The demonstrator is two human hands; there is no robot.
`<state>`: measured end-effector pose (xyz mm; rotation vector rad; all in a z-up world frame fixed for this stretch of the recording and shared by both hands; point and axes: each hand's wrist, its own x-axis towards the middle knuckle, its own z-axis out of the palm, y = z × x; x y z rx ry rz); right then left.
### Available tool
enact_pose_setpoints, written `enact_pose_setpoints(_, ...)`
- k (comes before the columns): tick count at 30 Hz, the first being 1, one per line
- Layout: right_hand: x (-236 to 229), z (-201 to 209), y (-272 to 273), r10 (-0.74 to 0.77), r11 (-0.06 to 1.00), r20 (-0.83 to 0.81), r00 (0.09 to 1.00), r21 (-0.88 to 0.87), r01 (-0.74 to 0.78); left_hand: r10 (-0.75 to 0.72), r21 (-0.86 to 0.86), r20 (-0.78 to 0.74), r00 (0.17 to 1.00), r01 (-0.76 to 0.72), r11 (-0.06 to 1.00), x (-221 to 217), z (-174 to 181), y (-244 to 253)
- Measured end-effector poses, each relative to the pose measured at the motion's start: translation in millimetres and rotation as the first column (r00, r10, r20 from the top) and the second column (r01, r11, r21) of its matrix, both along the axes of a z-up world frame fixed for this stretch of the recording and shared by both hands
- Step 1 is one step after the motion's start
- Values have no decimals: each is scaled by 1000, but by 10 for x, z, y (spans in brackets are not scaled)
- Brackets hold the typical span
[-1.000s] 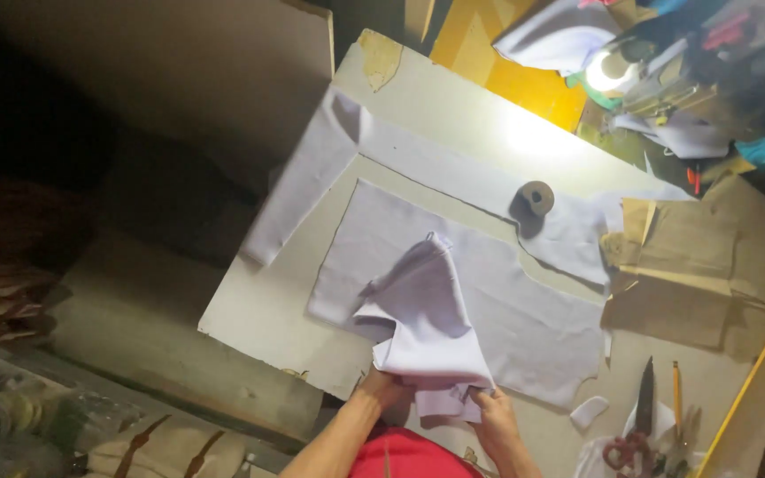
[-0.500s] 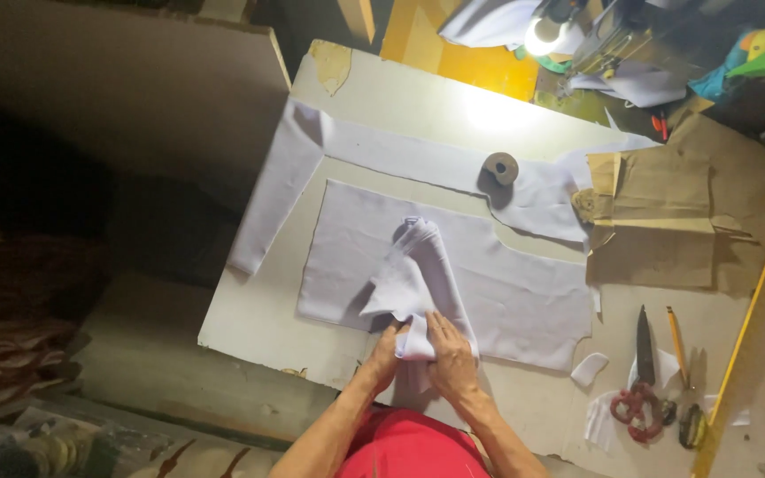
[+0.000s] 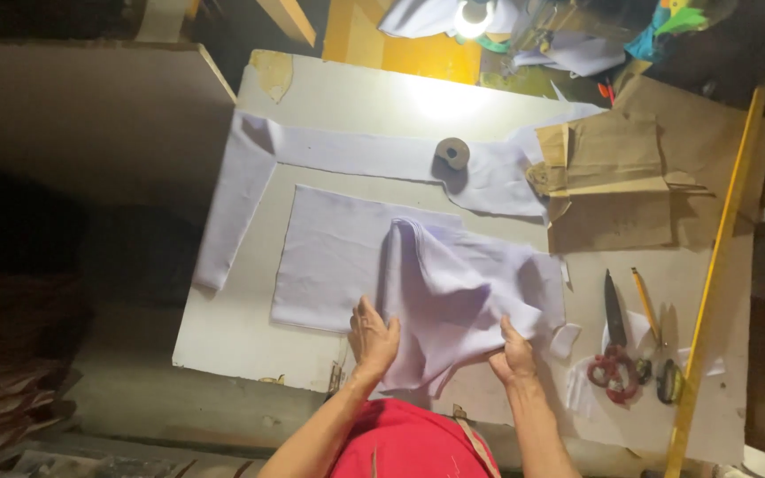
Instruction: The person uses scissors to cut a piece of white fabric along the edge of a brown paper pattern placed on a table. After cutting, the person removes the pattern and weights, then folds the cut fabric piece and places it on the table.
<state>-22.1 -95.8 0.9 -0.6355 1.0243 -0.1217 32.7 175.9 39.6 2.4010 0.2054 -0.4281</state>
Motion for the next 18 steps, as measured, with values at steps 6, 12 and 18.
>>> enact_pose_setpoints(6,-9,246,-52,1,994,39,999,113,-5,-16,-95,-186,982,-2,996,-34,-520,18)
enact_pose_setpoints(12,-1,-172,-81,-144,967,-202,969,-236,94,108,-297,-205,973,-167,940,-47,-569,-160)
enact_pose_setpoints(18,-50,-500,-222,134,563,-393,910,-725,-397,99,-313,-102,990,-126,941,118,-256,-314)
